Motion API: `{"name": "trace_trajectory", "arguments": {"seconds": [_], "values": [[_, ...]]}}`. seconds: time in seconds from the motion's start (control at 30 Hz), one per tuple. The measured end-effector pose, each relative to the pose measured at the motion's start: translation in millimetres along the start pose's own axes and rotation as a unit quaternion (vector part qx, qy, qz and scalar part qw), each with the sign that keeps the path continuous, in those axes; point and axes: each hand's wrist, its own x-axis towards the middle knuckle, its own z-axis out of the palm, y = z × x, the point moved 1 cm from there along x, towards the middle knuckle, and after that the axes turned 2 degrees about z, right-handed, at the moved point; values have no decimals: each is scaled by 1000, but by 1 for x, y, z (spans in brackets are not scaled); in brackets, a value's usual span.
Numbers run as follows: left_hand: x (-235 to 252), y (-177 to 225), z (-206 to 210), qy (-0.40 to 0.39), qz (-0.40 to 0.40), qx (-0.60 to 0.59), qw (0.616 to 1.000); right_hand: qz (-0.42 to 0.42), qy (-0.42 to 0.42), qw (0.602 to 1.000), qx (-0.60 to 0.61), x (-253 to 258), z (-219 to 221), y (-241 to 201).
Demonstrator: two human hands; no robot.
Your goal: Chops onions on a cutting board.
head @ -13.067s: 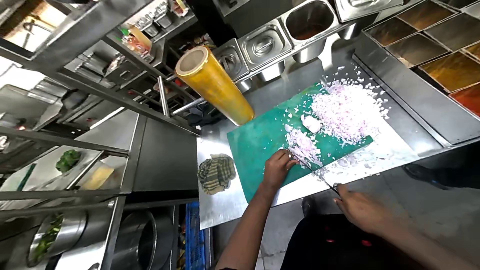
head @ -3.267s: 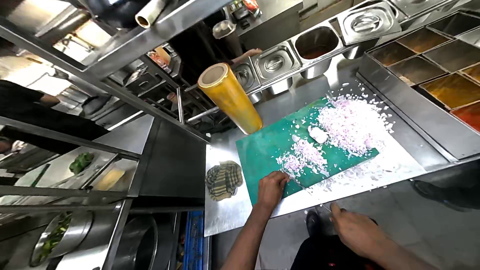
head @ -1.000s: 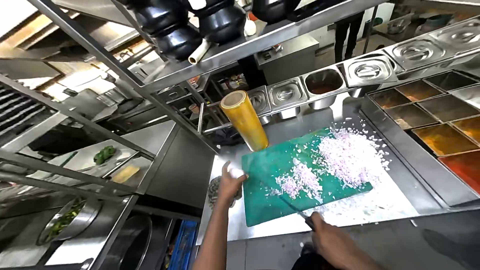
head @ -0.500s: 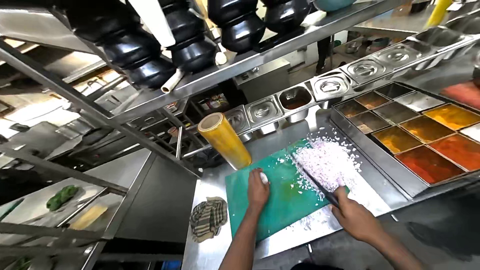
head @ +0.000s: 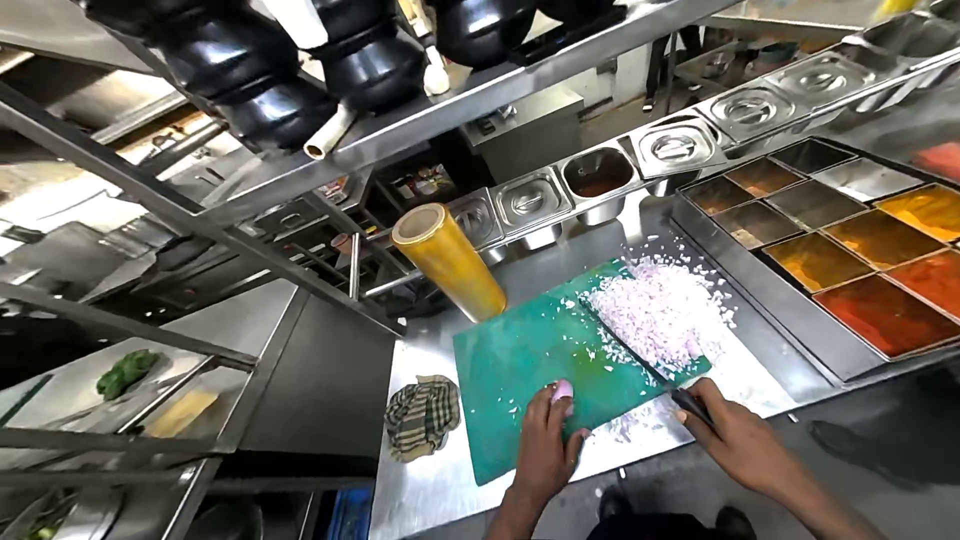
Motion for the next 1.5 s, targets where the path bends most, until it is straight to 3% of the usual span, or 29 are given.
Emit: {"name": "trace_trajectory", "arguments": {"seconds": [0.13,0.23,0.33,0.47,0.53,0.6,0.83,1.03,1.2,1.33,1.5], "values": [[19,11,-29,-162,-90,-47,982,-53,21,998,27,-11,17,0],[43,-3,-38,-234,-121,-92,960,-89,14,995,48,-19,37,2],[56,-10,-26,-189,-155,-122,962,-55,-3,998,38,-24,48,6],[68,13,1,-124,-207,-39,970,44,-29,994,92,-35,48,3],[71,19,1,-140,-205,-4,969,69,-62,990,103,-40,48,0],[71,17,-8,-161,-186,-3,969,49,-69,994,72,-47,49,-3],[60,6,5,-57,-74,-1,996,18,-125,991,-48,-49,61,-13],[61,14,18,10,-43,34,998,33,-118,990,-68,-49,66,-14],[73,14,12,-36,-92,-36,994,49,-130,986,-94,-51,64,-20],[78,10,1,-76,-92,-24,993,44,-123,985,-110,-48,65,-20],[81,13,8,-50,-68,7,996,31,-85,988,-127,-51,67,-20]]}}
